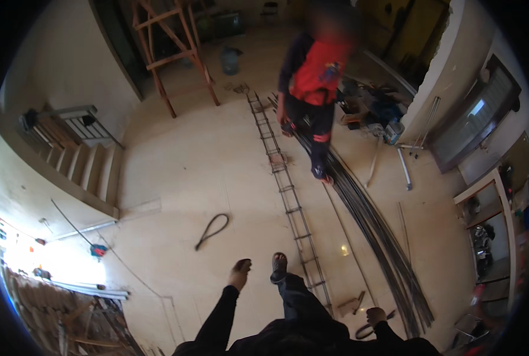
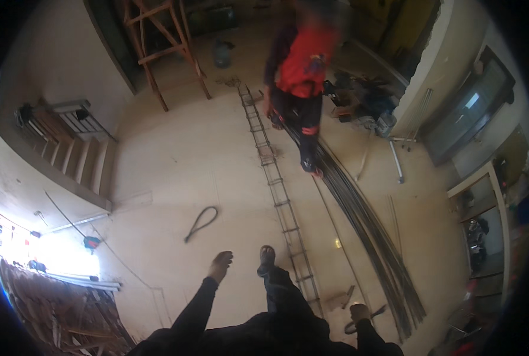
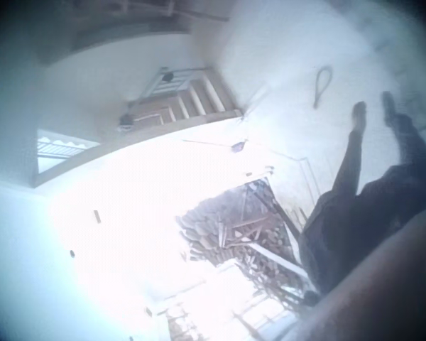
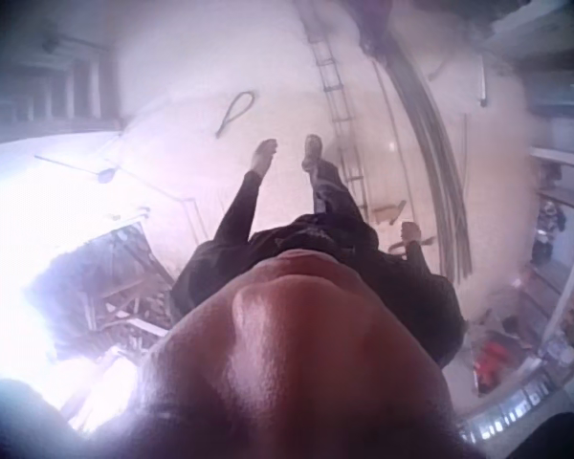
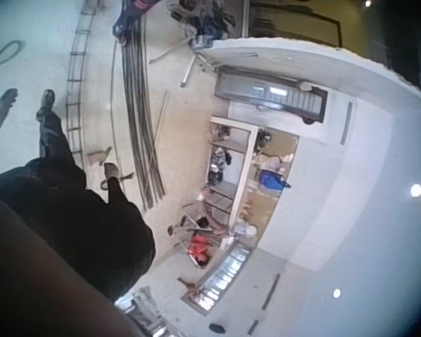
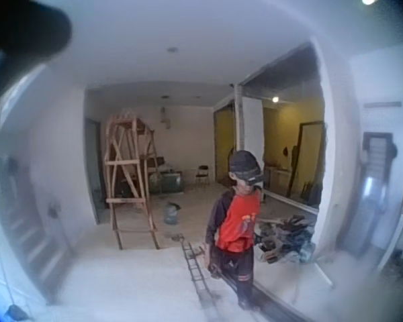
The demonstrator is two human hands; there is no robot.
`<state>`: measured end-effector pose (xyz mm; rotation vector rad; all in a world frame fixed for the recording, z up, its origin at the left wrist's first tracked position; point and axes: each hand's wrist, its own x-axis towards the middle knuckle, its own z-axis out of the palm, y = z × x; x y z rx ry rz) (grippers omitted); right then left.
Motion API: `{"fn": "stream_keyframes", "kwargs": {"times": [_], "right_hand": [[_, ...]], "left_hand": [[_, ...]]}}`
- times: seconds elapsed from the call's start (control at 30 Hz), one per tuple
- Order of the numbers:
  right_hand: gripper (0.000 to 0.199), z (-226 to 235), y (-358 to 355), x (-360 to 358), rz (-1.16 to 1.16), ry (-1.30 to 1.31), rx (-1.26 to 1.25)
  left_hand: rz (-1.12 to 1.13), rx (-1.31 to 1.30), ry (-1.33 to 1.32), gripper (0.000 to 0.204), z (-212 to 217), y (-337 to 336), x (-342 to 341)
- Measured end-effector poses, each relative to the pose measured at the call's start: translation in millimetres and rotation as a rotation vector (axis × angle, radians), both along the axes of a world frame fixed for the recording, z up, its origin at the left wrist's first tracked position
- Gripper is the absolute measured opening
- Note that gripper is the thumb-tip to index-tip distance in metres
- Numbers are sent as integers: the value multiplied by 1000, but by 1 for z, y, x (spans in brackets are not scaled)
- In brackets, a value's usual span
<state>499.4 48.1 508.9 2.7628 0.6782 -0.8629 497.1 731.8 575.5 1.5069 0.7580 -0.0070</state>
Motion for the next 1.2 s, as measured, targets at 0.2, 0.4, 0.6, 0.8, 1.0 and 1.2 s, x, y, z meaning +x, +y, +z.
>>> {"fn": "stream_keyframes", "kwargs": {"times": [0.2, 0.4, 0.6, 0.8, 1.0, 1.2], "right_hand": [[32, -57, 100, 118, 7, 93, -171], [64, 96, 361, 347, -1059, -620, 677], [65, 236, 443, 514, -748, -1225, 859], [70, 191, 365, 489, -1433, -1756, -34], [56, 220, 390, 364, -2193, -803, -126], [31, 116, 529, 315, -2572, -32, 214]], "left_hand": [[-45, -82, 331, 41, -85, 67, -21], [113, -75, 732, 47, -32, 155, -20], [100, -70, 660, 45, -30, 227, 62], [-382, 279, 570, 42, -61, 324, 171], [-222, -269, 561, 34, -103, 462, 392], [260, -86, 225, 48, -16, 557, 626]]}}
